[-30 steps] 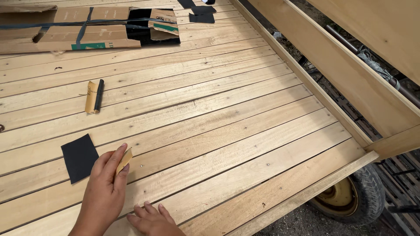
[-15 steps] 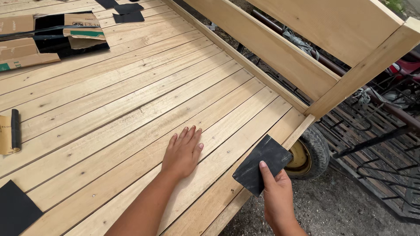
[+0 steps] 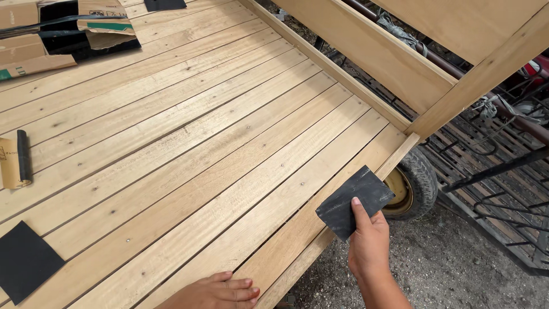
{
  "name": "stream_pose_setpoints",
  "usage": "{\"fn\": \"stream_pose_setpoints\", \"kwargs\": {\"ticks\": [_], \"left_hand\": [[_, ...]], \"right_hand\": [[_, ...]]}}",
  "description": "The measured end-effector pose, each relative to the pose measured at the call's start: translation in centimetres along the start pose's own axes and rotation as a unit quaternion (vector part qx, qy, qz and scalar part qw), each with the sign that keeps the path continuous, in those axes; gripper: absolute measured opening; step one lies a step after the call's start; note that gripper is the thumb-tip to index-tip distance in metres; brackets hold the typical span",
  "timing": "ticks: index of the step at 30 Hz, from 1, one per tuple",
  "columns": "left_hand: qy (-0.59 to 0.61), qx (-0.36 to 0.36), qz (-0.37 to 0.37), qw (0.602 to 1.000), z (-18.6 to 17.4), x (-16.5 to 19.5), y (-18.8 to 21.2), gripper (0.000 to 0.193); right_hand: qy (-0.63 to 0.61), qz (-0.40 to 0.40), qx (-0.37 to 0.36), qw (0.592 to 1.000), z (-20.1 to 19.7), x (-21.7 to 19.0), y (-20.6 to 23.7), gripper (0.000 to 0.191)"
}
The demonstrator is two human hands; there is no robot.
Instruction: The person sands the wooden planks and edge rails of a large unfinished wooden furniture frame using a sanding block, working across the seat surface and along the side edges. They then pick up and handle sheets of sandpaper from the frame before setting the block down.
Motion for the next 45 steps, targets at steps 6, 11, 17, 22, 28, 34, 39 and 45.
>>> {"fn": "stream_pose_setpoints", "kwargs": {"ticks": [6,11,17,22,28,34,39,45], "left_hand": [[0.277,0.104,-0.263,0.918,-6.8,1.3,1.5,0.030],[-0.087,0.125,-0.073,0.986,-9.5,4.0,-16.5,0.048],[-0.219,0.070,-0.072,0.971,-5.6,2.6,-20.2,0.055],[-0.154,0.063,-0.024,0.986,-4.1,5.5,-7.8,0.056],[0.088,-0.114,-0.280,0.949,3.7,-1.9,9.3,0.045],[0.129,0.280,-0.481,0.821,0.7,-3.5,21.1,0.030],[0.092,0.317,-0.447,0.831,-1.8,-1.3,19.0,0.027],[0.056,0.294,-0.456,0.838,-8.1,5.2,13.0,0.028]], "right_hand": [[-0.040,-0.025,-0.017,0.999,1.6,-2.0,0.8,0.015],[0.009,0.007,-0.003,1.000,0.4,-4.4,2.0,0.033],[0.206,-0.144,-0.023,0.968,-1.9,-6.8,1.0,0.050],[0.550,-0.266,-0.048,0.790,0.6,-4.6,-0.4,0.063],[0.716,-0.294,-0.206,0.598,5.0,0.2,2.1,0.064],[0.680,-0.236,-0.434,0.542,7.1,3.4,8.5,0.044],[0.633,-0.341,-0.368,0.589,5.2,-0.9,6.7,0.072],[0.643,-0.338,-0.379,0.573,5.1,-4.2,4.8,0.060]]}}
Point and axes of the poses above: each hand's wrist, its own y-axis away from the middle knuckle, its own z-axis out of the palm, x = y × z, the point moved 7 cm from there along -y, towards the middle knuckle, and after that the axes turned 5 degrees about y, right-handed, at the moved point
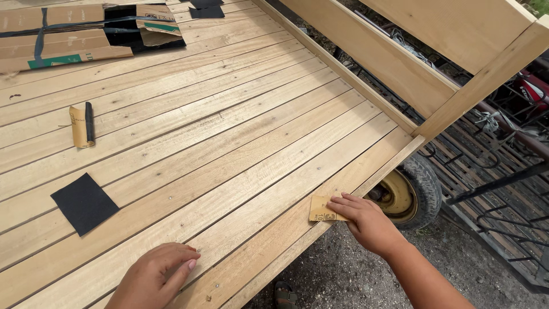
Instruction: The person sands the wooden planks and edge rails of a large unfinished wooden furniture frame using a sanding block, working across the seat surface and along the side edges. They then pick up and handle sheets of sandpaper from the frame before setting the block down.
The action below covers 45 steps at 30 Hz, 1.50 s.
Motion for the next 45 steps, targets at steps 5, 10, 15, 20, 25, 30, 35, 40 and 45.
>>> {"fn": "stream_pose_setpoints", "kwargs": {"ticks": [5,10,15,20,25,30,35,40,45], "left_hand": [[0.029,0.058,0.201,0.977,-0.4,12.5,-0.8,0.045],[-0.032,0.025,0.291,0.956,3.5,19.6,-2.4,0.032],[-0.115,0.066,0.244,0.961,3.3,17.5,-2.8,0.008],[-0.133,0.036,0.118,0.984,9.1,9.6,-2.2,0.032],[-0.172,0.083,0.172,0.966,16.8,6.0,-1.2,0.072],[-0.203,0.265,0.102,0.937,16.7,7.8,-0.7,0.056],[-0.144,0.257,-0.031,0.955,16.6,11.9,-2.3,0.033],[-0.202,0.401,0.041,0.893,15.4,14.4,2.9,0.040],[-0.172,0.366,-0.069,0.912,15.9,12.7,0.3,0.035]], "right_hand": [[-0.004,-0.032,-0.022,0.999,-2.0,-5.7,-1.3,0.034],[-0.051,-0.155,0.102,0.981,-3.8,-11.6,-1.7,0.018],[-0.082,-0.062,0.147,0.984,-2.9,-7.8,-0.9,0.044],[-0.055,0.010,-0.008,0.998,1.0,-2.9,-1.5,0.053],[-0.094,-0.006,-0.109,0.990,2.4,-2.0,-2.9,0.053],[-0.117,-0.033,-0.160,0.980,2.8,-1.6,-3.6,0.052],[-0.128,-0.160,-0.031,0.978,3.1,-2.6,-6.1,0.045],[-0.096,-0.145,0.015,0.985,5.4,-3.1,-7.7,0.048],[-0.047,-0.142,0.070,0.986,5.3,-3.6,-7.3,0.057]]}}
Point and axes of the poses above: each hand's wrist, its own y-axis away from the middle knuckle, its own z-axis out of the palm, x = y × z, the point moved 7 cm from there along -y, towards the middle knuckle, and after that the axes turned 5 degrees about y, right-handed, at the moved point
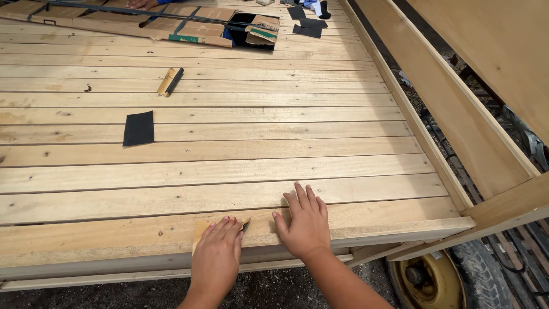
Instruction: The person sands the wooden planks and edge rails of a large unfinished wooden furniture frame using a sanding block, working across the seat surface and along the side edges. They then pick up and handle sheets of sandpaper from the frame before setting the block down.
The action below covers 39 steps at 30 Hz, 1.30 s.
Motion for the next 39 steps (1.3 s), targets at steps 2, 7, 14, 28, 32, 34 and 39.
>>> {"fn": "stream_pose_setpoints", "kwargs": {"ticks": [2,7,14,28,32,34,39], "left_hand": [[0.002,-0.033,-0.011,0.999,1.0,0.2,-0.6,0.034],[0.025,0.057,0.074,0.995,-1.4,1.1,0.8,0.041],[0.012,-0.089,0.035,0.995,2.6,2.1,-0.7,0.035],[0.042,0.021,0.062,0.997,3.3,4.0,1.7,0.042],[-0.008,0.048,0.033,0.998,-2.0,-3.7,3.0,0.042],[-0.050,0.074,-0.059,0.994,-4.5,-8.1,3.7,0.038],[0.013,0.086,-0.041,0.995,1.1,0.3,2.6,0.039]], "right_hand": [[0.008,0.000,0.005,1.000,-0.2,-0.1,0.1,0.057],[0.016,-0.023,0.027,0.999,-0.7,-0.6,0.2,0.053],[0.022,-0.026,0.022,0.999,-0.7,-0.8,0.2,0.053],[0.030,-0.023,0.006,0.999,-0.5,-0.5,0.2,0.048],[0.032,-0.036,0.013,0.999,-0.2,-0.4,0.2,0.044],[0.031,-0.037,0.021,0.999,-0.1,-0.4,0.2,0.042],[0.027,-0.038,0.030,0.998,0.1,-0.3,0.4,0.040]]}}
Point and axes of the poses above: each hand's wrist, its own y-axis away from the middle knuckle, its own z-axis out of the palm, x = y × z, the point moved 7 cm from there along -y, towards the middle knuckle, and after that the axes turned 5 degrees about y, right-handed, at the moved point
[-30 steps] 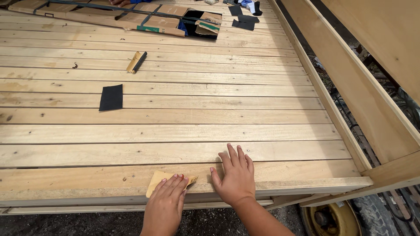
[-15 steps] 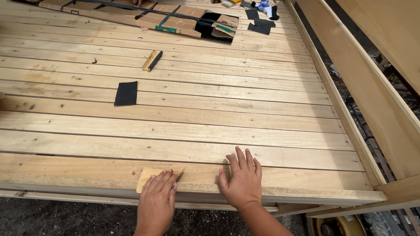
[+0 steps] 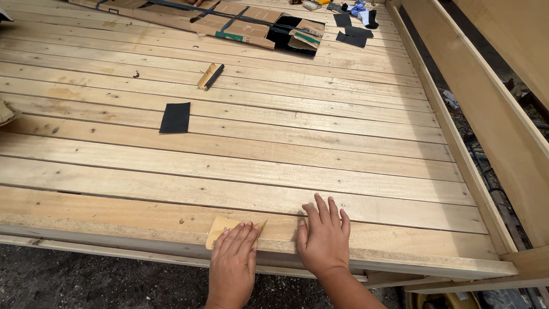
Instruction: The person sands the wooden planks and edge rails of a large unfinished wooden furniture frame using a sanding block, working across the seat surface and along the side edges. They then pick up and handle sheets of sandpaper from the frame before setting the block down.
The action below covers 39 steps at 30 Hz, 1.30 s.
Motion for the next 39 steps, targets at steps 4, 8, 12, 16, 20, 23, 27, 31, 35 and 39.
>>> {"fn": "stream_pose_setpoints", "kwargs": {"ticks": [4,8,12,16,20,23,27,31,35,39], "left_hand": [[0.061,-0.069,0.097,0.991,2.3,3.4,0.6,0.044],[-0.069,-0.044,-0.009,0.997,-6.0,-10.1,-0.6,0.034],[-0.072,-0.045,-0.044,0.995,-9.8,-13.6,-0.9,0.036],[0.068,-0.094,0.073,0.991,-2.8,0.4,-1.1,0.036],[0.157,-0.151,0.214,0.952,5.9,15.8,-1.2,0.041],[0.157,-0.162,0.244,0.943,7.4,18.0,-0.9,0.044],[0.071,-0.140,0.224,0.962,2.5,9.3,-0.4,0.056],[-0.044,-0.109,0.154,0.981,-2.9,-2.0,0.5,0.060],[-0.152,0.002,0.114,0.982,-5.4,-8.0,2.3,0.061],[-0.205,0.081,-0.020,0.975,-8.5,-13.6,3.2,0.051]], "right_hand": [[-0.007,-0.001,-0.006,1.000,0.1,0.2,0.1,0.042],[-0.034,-0.028,0.014,0.999,-0.3,0.1,0.2,0.044],[-0.258,0.008,0.043,0.965,-1.2,2.2,1.5,0.042],[-0.332,0.104,0.124,0.929,-2.8,7.5,3.5,0.041],[-0.460,0.183,0.166,0.853,-2.7,12.6,5.3,0.041],[-0.495,0.190,0.183,0.828,-2.7,14.6,5.9,0.042],[-0.402,0.176,0.175,0.882,-3.1,14.7,6.1,0.040],[-0.259,0.169,0.110,0.945,-2.7,13.3,6.0,0.040],[-0.183,0.169,0.067,0.966,-2.4,12.7,6.0,0.048],[-0.176,0.153,0.051,0.971,-2.2,12.9,6.2,0.047]]}}
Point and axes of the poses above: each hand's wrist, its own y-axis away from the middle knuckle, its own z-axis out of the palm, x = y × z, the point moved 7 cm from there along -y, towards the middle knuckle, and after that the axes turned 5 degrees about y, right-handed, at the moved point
